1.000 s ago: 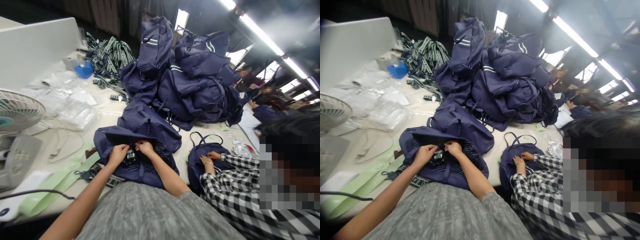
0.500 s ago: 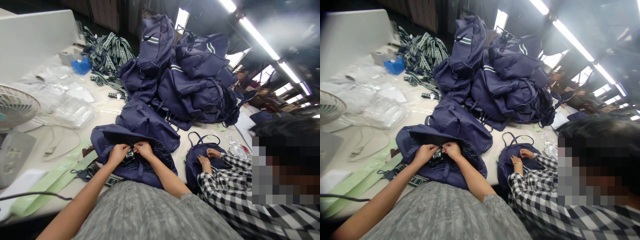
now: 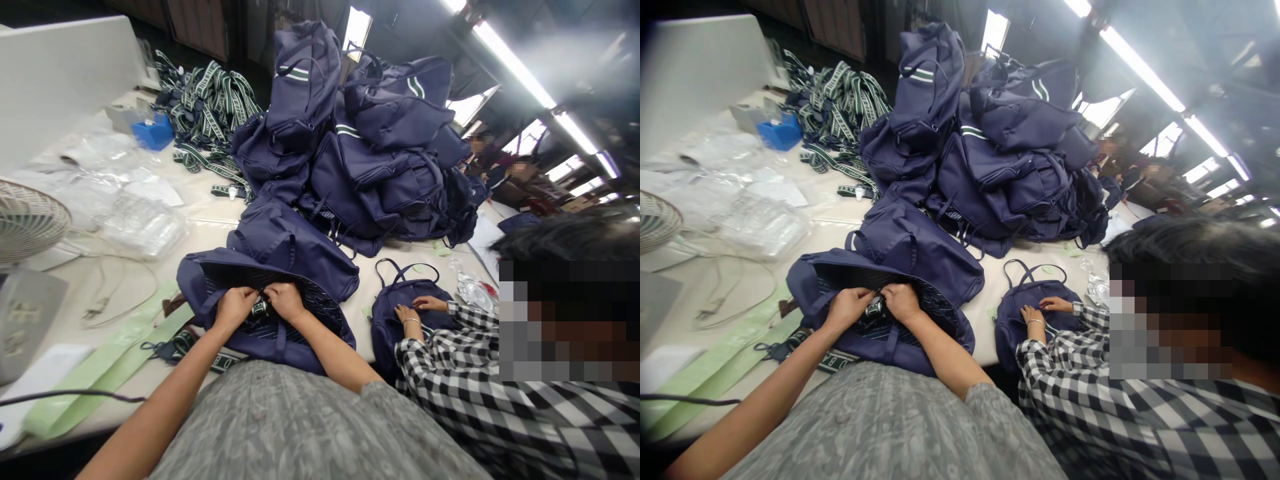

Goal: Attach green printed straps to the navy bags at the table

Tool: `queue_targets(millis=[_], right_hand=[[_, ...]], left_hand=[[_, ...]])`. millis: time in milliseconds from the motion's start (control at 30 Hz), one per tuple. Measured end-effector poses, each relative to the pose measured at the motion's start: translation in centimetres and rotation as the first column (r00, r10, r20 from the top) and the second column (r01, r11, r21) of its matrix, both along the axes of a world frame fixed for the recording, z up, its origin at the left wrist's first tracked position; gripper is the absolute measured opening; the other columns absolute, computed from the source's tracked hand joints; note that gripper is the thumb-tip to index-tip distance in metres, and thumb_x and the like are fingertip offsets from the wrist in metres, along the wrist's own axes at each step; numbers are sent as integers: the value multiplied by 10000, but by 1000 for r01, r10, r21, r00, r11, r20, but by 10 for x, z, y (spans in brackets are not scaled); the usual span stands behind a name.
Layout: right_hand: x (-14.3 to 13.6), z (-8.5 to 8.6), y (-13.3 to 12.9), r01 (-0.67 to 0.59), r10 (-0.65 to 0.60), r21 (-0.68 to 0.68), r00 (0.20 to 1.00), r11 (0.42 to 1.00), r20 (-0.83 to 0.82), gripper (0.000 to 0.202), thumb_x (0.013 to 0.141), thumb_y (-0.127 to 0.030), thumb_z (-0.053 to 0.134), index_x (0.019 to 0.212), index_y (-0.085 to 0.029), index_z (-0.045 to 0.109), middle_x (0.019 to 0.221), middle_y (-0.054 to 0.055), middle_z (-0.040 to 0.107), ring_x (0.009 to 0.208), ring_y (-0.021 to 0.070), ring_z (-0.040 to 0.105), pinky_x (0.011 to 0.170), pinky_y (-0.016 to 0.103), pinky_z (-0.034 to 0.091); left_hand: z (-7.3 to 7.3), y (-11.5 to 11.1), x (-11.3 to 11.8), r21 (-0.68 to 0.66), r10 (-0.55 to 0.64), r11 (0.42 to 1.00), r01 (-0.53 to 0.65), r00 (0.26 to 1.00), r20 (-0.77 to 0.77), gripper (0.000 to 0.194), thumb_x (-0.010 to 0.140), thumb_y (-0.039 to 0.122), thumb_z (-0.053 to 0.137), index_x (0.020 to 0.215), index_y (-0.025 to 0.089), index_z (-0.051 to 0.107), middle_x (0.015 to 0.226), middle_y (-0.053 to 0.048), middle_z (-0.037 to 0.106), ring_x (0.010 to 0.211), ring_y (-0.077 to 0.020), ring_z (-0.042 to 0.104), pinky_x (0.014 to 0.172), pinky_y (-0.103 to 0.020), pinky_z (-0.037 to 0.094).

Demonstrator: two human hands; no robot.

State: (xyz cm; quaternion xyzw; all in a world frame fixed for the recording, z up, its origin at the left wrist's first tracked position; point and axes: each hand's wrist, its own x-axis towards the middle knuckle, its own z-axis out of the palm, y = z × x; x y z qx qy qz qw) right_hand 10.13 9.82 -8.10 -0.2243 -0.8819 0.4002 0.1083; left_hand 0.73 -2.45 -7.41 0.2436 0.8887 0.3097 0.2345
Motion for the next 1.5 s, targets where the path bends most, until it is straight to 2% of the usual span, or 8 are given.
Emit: queue_targets(millis=[133,233,367,633,767,967,1167,1500], right_hand=[[-1,-1,-1,-23,23,71,1000,997,4,174,878,-189,598,832,-202,766,884,45,753,803,155,682,776,206,465],[-3,-8,-2,48,-51,-97,998,994,-25,165,867,-187,598,807,-190,752,807,38,742,739,152,683,728,213,484],[-9,-21,-4,153,-174,-423,985,893,-11,169,870,-176,571,769,-157,705,679,18,697,572,128,648,591,207,486],[-13,-28,-2,187,-239,-552,971,812,-24,184,856,-173,566,706,-154,672,655,11,681,527,108,616,566,197,469],[-10,-25,-3,161,-218,-489,974,857,-62,177,843,-185,588,711,-158,702,665,9,684,551,116,620,574,198,462],[-3,-23,-2,102,-133,-244,985,964,-112,179,862,-233,596,793,-192,756,722,5,712,617,128,627,629,203,464],[-3,-24,-2,85,-101,-188,992,979,-78,197,885,-241,581,838,-210,769,792,11,734,651,130,639,657,203,469],[2,-4,-4,-23,25,23,998,999,-51,200,900,-201,583,812,-197,762,866,29,748,774,140,662,714,189,436]], left_hand=[[-1,0,0,8,15,1000,-15,1000,12,363,798,414,515,869,158,763,831,-108,743,816,-242,667,612,-267,375],[-3,0,0,24,30,999,-30,999,31,374,800,419,510,888,158,762,838,-97,745,811,-233,668,614,-264,384],[-7,-3,0,46,29,998,-31,998,52,379,803,420,501,908,164,760,886,-90,751,842,-236,668,649,-265,408],[-17,-1,-3,92,-53,995,49,998,45,356,792,353,461,878,175,757,901,-102,750,854,-248,659,707,-287,423],[-20,2,-4,120,-75,990,67,995,64,373,767,407,462,803,164,743,747,-81,730,756,-236,650,643,-282,407],[-22,5,-5,149,-69,987,58,995,67,414,771,464,430,768,163,713,652,-60,680,691,-222,622,621,-281,399],[-21,7,-6,153,-66,987,56,996,63,366,787,417,436,753,168,703,694,-80,692,710,-224,627,632,-276,411],[-7,7,-1,172,-63,983,56,997,34,279,781,329,486,640,183,677,610,-73,652,672,-219,611,636,-271,388]])
